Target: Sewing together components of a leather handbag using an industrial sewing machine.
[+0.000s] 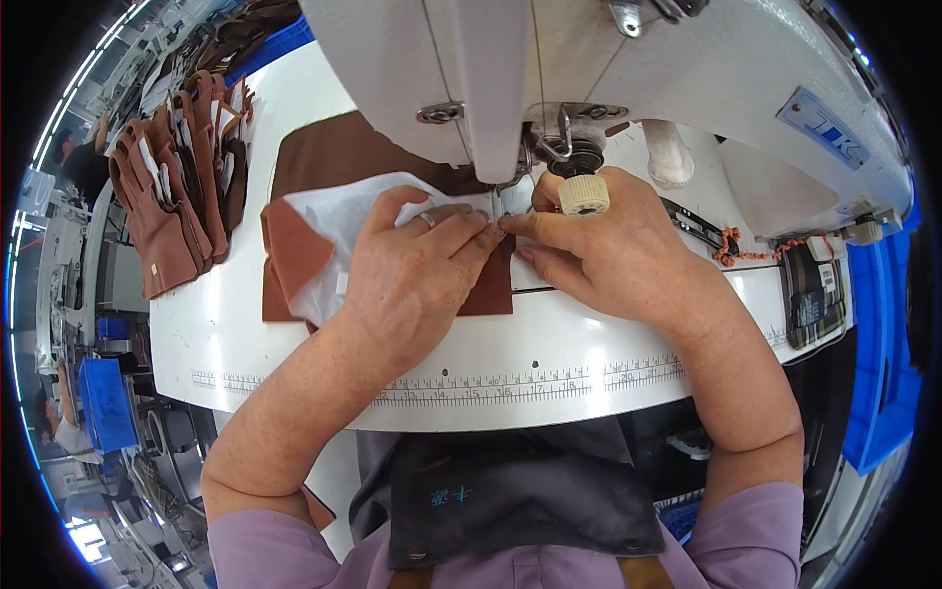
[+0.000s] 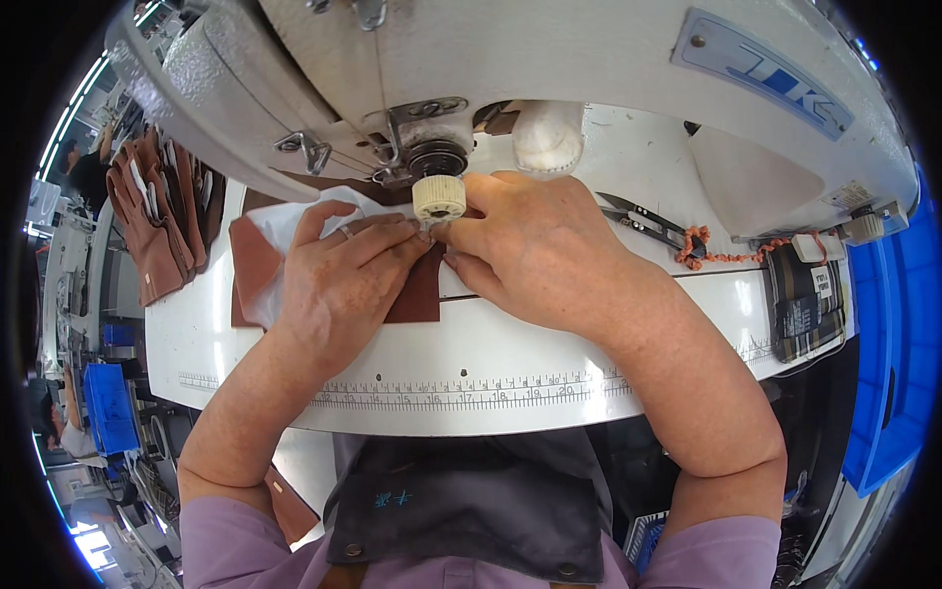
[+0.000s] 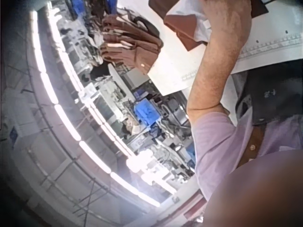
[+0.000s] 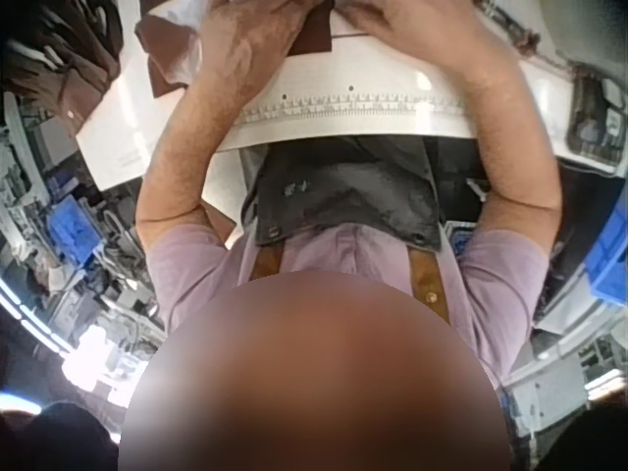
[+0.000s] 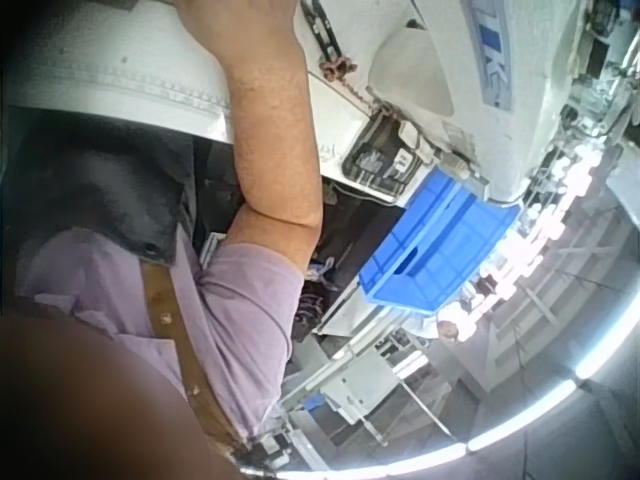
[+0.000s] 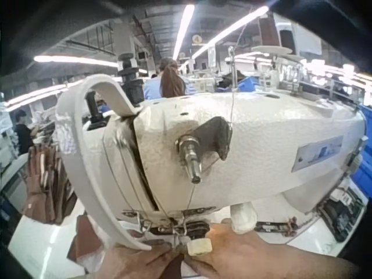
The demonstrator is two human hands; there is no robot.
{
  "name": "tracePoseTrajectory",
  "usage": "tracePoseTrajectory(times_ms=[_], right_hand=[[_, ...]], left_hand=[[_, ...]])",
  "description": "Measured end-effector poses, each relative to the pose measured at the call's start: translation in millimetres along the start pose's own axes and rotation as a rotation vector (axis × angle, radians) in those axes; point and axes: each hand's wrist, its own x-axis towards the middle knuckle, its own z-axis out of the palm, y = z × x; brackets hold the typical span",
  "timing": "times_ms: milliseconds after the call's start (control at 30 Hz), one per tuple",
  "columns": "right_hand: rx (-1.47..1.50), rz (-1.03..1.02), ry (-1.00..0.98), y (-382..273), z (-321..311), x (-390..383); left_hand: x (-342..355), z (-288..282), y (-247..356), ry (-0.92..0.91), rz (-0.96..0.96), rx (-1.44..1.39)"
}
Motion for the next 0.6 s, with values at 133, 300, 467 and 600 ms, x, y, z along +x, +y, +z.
tracePoseTrajectory(times_ms=[133, 300, 467, 600], right_hand=[[0.008, 0.029, 0.024, 1, 3, 2], [-0.029, 0.055, 0.034, 3, 7, 1], [-0.05, 0.067, 0.055, 5, 10, 2], [-0.064, 0.126, 0.002, 3, 5, 3]], left_hand=[[2, 3, -9, -0.02, 0.021, 0.035], [7, 7, -19, -0.018, 0.057, 0.065], [12, 11, -25, 0.026, 0.057, -0.03], [14, 13, -25, 0.024, 0.011, -0.107]])
